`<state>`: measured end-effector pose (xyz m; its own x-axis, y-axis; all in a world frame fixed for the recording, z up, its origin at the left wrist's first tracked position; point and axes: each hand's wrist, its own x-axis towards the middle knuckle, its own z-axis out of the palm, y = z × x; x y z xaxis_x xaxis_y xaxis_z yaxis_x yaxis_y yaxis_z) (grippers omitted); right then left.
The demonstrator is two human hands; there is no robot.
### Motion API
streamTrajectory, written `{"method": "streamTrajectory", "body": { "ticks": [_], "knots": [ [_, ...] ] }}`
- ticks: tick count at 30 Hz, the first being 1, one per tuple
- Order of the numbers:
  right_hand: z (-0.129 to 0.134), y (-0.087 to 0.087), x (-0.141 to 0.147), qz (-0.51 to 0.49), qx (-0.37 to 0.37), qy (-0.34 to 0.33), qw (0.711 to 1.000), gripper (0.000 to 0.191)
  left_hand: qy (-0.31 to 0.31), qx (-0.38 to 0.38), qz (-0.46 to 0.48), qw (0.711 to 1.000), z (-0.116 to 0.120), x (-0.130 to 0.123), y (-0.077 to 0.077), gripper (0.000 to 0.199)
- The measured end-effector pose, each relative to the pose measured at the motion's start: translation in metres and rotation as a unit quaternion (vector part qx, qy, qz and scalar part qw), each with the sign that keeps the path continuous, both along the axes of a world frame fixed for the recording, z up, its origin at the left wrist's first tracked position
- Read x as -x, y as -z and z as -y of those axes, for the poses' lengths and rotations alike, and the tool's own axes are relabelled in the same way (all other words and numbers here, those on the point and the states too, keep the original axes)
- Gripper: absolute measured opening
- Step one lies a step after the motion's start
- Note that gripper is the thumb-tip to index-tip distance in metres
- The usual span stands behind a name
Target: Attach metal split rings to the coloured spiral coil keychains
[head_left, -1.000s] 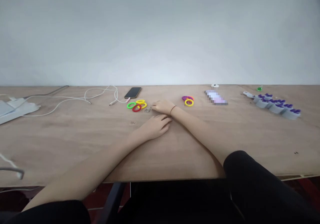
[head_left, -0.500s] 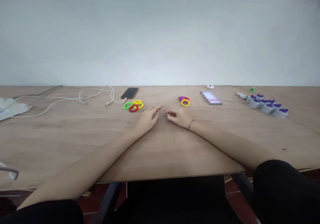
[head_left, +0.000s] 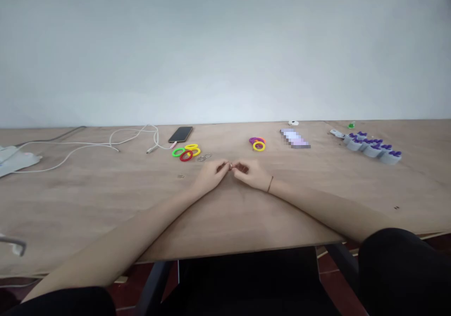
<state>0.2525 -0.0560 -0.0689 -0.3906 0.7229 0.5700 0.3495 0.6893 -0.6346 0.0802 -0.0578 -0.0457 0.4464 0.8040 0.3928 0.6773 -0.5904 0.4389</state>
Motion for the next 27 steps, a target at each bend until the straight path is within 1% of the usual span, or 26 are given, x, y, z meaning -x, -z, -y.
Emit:
{"method": "streamTrajectory", "body": {
  "ticks": [4,7,10,12,15,19,24,27],
  "knots": [
    [0.002,0.0,0.0,0.021,-0.023,0.011,0.999,0.015,-0.003,0.014,-0.006,1.0,0.002,-0.001,-0.001,0.029],
    [0.003,-0.001,0.0,0.032,-0.054,0.036,0.997,0.011,0.015,0.027,0.007,1.0,0.004,-0.002,-0.002,0.029],
    [0.004,-0.001,0.0,0.048,-0.09,0.064,0.993,0.007,0.035,0.055,0.067,0.996,0.007,-0.004,-0.001,0.033],
    [0.003,0.0,0.0,0.064,-0.115,0.074,0.988,0.007,0.049,0.094,0.112,0.988,0.008,-0.006,0.0,0.037],
    [0.003,0.002,-0.001,0.081,-0.143,0.089,0.982,0.008,0.069,0.158,0.158,0.972,0.009,-0.008,0.001,0.038],
    [0.003,0.004,-0.002,0.088,-0.15,0.112,0.978,0.008,0.065,0.195,0.19,0.96,0.011,-0.01,0.001,0.038],
    [0.004,0.005,0.002,0.095,-0.143,0.151,0.974,0.011,0.046,0.2,0.216,0.955,0.011,-0.012,0.004,0.036],
    [0.004,0.005,0.004,0.104,-0.151,0.164,0.969,0.013,0.046,0.212,0.225,0.95,0.01,-0.013,0.007,0.035]
  ]
}}
